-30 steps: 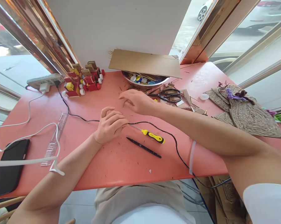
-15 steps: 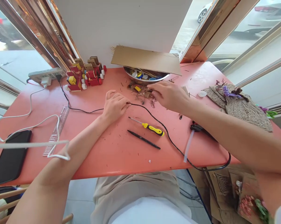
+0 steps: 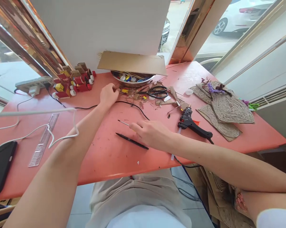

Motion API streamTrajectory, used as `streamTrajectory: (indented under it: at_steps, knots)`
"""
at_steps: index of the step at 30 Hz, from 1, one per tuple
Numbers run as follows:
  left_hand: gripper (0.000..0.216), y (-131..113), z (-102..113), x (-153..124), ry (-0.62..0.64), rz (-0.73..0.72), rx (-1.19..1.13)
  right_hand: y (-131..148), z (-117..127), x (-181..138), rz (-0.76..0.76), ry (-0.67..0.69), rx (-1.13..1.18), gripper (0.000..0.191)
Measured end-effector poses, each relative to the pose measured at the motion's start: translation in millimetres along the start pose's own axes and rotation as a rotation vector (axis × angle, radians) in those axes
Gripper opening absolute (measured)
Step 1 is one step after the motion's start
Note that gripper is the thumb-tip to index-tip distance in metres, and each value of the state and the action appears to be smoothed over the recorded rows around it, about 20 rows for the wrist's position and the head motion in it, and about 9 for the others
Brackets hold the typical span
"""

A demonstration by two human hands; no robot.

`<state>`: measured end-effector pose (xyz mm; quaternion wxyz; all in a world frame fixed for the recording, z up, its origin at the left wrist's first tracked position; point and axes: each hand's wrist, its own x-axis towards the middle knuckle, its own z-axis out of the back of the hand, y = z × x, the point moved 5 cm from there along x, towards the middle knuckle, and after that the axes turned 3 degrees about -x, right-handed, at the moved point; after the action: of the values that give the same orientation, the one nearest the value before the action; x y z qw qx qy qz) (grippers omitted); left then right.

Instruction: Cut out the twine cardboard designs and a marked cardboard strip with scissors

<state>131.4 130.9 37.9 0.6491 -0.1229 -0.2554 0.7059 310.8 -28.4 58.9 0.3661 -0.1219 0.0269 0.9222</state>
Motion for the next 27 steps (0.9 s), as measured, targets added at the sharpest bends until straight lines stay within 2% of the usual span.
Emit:
streamTrajectory:
  at_steps: [3, 8, 11, 14, 18, 22, 24, 27]
  knots:
    - [0.032, -3.2, -1.9, 14.6, -0.054, 0.151, -0.009, -13.8, 5.5, -12.5, -0.097, -0.003, 0.039, 0.048]
    - [0.022, -24.3, -7.5, 20.8, -0.006, 0.187, 0.066, -46.4, 12.3, -26.0, -0.392, 0.046, 0.059, 0.043]
    - [0.022, -23.7, -3.8, 20.7, -0.019, 0.200, 0.036, -60.1, 14.3, -22.5, -0.433, 0.009, 0.043, 0.040]
    - [0.020, -9.4, 8.4, 22.2, -0.073, 0.204, -0.023, -83.8, 14.9, -15.4, -0.392, -0.114, 0.043, 0.032]
    - [0.016, 22.2, 31.8, 19.9, -0.154, 0.216, -0.017, -150.8, 8.7, -12.0, -0.475, -0.272, 0.010, 0.028]
    - [0.011, 49.1, 44.0, 12.3, -0.165, 0.203, 0.043, -203.0, -7.1, -2.3, -0.436, -0.235, -0.010, 0.010]
    - [0.010, 55.5, 43.1, 9.4, -0.140, 0.181, 0.027, -212.7, -12.7, 3.6, -0.454, -0.183, -0.040, 0.009]
    - [0.009, 55.1, 39.2, 7.2, -0.124, 0.134, 0.006, -215.5, -16.5, 9.2, -0.561, -0.088, -0.091, 0.019]
